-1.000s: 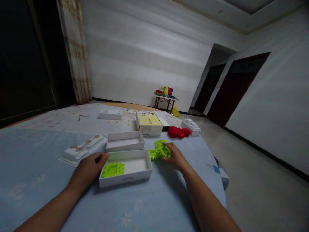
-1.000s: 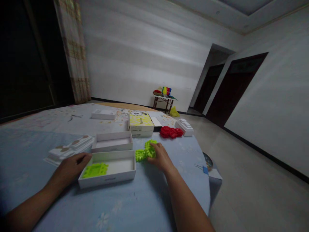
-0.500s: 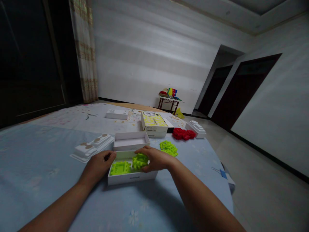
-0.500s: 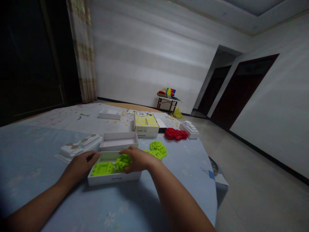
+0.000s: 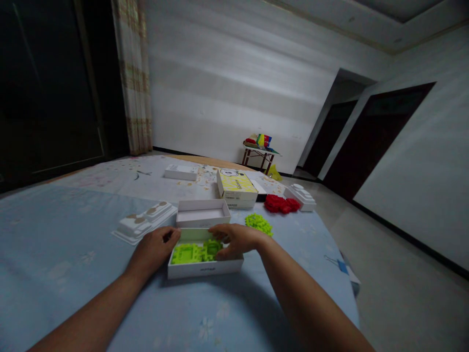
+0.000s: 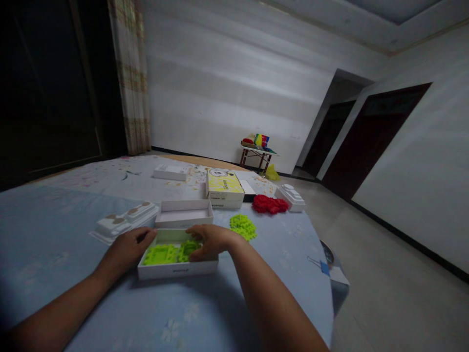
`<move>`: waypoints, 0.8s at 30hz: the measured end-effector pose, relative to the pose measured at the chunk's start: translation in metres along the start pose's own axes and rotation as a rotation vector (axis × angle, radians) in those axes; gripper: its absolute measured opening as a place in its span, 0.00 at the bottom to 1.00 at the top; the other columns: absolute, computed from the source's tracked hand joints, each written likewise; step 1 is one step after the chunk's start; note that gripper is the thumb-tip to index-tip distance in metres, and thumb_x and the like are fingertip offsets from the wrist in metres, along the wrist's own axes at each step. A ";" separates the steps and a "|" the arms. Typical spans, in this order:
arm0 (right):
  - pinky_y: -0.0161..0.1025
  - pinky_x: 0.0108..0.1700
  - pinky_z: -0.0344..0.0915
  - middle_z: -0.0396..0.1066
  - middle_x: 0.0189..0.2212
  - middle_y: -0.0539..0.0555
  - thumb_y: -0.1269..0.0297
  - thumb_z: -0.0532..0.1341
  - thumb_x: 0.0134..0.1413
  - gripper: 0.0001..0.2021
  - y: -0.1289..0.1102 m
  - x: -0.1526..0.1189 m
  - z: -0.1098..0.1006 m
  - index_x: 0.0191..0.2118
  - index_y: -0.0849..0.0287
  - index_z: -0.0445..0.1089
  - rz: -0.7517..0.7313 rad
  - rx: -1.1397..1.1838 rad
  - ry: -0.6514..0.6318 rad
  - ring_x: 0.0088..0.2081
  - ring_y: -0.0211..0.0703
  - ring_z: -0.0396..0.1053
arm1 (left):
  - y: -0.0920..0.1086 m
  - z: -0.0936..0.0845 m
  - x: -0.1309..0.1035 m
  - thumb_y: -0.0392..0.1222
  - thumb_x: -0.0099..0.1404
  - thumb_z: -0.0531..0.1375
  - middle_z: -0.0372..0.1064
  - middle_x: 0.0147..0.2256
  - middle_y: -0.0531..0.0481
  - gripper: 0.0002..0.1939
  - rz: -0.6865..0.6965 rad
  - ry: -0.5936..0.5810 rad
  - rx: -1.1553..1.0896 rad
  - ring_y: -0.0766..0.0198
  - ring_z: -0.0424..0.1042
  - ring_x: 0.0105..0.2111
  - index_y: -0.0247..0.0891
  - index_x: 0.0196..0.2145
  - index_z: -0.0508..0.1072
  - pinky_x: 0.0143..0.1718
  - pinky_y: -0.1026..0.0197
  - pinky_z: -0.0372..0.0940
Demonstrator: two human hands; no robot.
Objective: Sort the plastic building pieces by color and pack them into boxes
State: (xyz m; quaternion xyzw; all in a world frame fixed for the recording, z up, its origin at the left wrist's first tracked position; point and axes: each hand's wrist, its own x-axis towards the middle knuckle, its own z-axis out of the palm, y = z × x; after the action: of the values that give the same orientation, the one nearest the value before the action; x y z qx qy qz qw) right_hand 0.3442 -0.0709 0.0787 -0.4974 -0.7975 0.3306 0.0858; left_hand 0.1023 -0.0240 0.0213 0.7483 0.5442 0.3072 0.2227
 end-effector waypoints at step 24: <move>0.38 0.48 0.64 0.72 0.44 0.52 0.72 0.54 0.49 0.19 0.007 -0.021 0.011 0.48 0.56 0.68 -0.117 -0.086 0.486 0.45 0.41 0.69 | 0.004 -0.004 0.000 0.57 0.56 0.49 0.76 0.32 0.48 0.22 -0.029 -0.005 0.007 0.59 0.72 0.32 0.39 0.32 0.75 0.31 0.64 0.61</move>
State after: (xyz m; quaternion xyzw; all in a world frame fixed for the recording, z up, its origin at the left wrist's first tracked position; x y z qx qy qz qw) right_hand 0.3547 -0.0917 0.0695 -0.5185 -0.7941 0.1617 0.2727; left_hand 0.1021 -0.0252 0.0265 0.7419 0.5555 0.3000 0.2261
